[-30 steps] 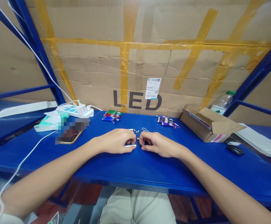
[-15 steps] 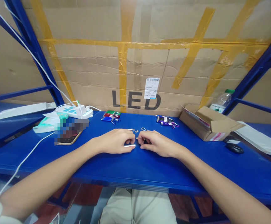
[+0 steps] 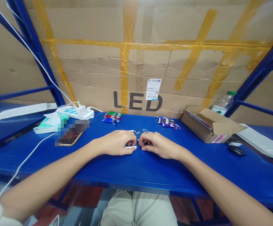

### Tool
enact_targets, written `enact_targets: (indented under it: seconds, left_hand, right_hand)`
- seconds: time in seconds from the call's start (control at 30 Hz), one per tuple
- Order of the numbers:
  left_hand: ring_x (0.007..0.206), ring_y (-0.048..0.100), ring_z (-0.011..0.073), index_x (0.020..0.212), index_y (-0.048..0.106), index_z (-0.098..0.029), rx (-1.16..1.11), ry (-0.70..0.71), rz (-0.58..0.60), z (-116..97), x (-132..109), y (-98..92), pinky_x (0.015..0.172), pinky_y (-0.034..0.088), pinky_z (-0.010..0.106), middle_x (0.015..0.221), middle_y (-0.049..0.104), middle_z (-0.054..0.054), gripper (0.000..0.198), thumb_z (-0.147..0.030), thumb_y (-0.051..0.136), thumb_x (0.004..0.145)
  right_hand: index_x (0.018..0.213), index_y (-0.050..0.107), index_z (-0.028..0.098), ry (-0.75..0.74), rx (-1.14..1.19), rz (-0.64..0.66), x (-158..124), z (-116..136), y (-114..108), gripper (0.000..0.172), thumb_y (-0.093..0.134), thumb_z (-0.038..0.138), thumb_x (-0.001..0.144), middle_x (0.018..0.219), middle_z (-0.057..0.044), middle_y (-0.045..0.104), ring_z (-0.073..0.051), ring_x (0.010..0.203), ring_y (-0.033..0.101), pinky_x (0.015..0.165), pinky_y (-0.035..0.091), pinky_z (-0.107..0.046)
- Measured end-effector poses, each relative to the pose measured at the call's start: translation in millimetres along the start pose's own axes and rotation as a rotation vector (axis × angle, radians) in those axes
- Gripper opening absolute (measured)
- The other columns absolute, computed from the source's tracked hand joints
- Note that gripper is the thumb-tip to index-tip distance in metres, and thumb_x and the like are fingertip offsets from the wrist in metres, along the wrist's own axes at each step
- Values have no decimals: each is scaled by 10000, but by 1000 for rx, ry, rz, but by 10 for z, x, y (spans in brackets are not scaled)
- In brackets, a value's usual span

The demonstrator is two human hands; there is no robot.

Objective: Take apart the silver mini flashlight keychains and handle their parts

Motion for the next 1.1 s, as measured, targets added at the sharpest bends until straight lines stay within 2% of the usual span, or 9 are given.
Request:
enact_targets:
  seconds: [0.23,0.5,0.8,1.1]
  left_hand:
    - [798,629,189,907,675,-195,10,9,-5,-6,-3,-2,731,422,300,891,686,24,111,-275,657,982]
    - [780,622,186,916,682,-200,3,19,-16,-9,1,-8,716,421,303,880,678,17,105,-281,658,979]
    - [787,620,188,902,668,-201,-2,19,-14,-17,-2,-10,720,410,300,878,673,18,112,-278,655,982]
    - [778,621,187,904,669,-200,9,9,-7,-23,1,-10,713,409,300,879,676,20,113,-277,652,985]
  right_hand:
    - [1036,645,221,-9,-24,-10,-7,21,-10,28,666,211,1050,1049,-16,743,-202,937,625,851,404,-324]
    - [1059,648,225,-7,-21,-13,-4,10,0,98,717,183,1003,1105,-24,748,-213,964,639,881,418,-339]
    - [1063,664,230,-22,-67,-25,-16,17,-7,85,674,161,1015,1064,-22,747,-231,1031,641,923,396,-360]
    - [1093,668,230,-18,-65,-43,-22,67,-25,181,628,94,981,1056,-18,751,-218,979,641,900,400,-347]
Point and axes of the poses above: each hand's wrist, its own x-axis towards the middle knuckle, its own y-axis out of the palm, z = x × y, the point moved 10 cm from there along x, towards the middle knuckle
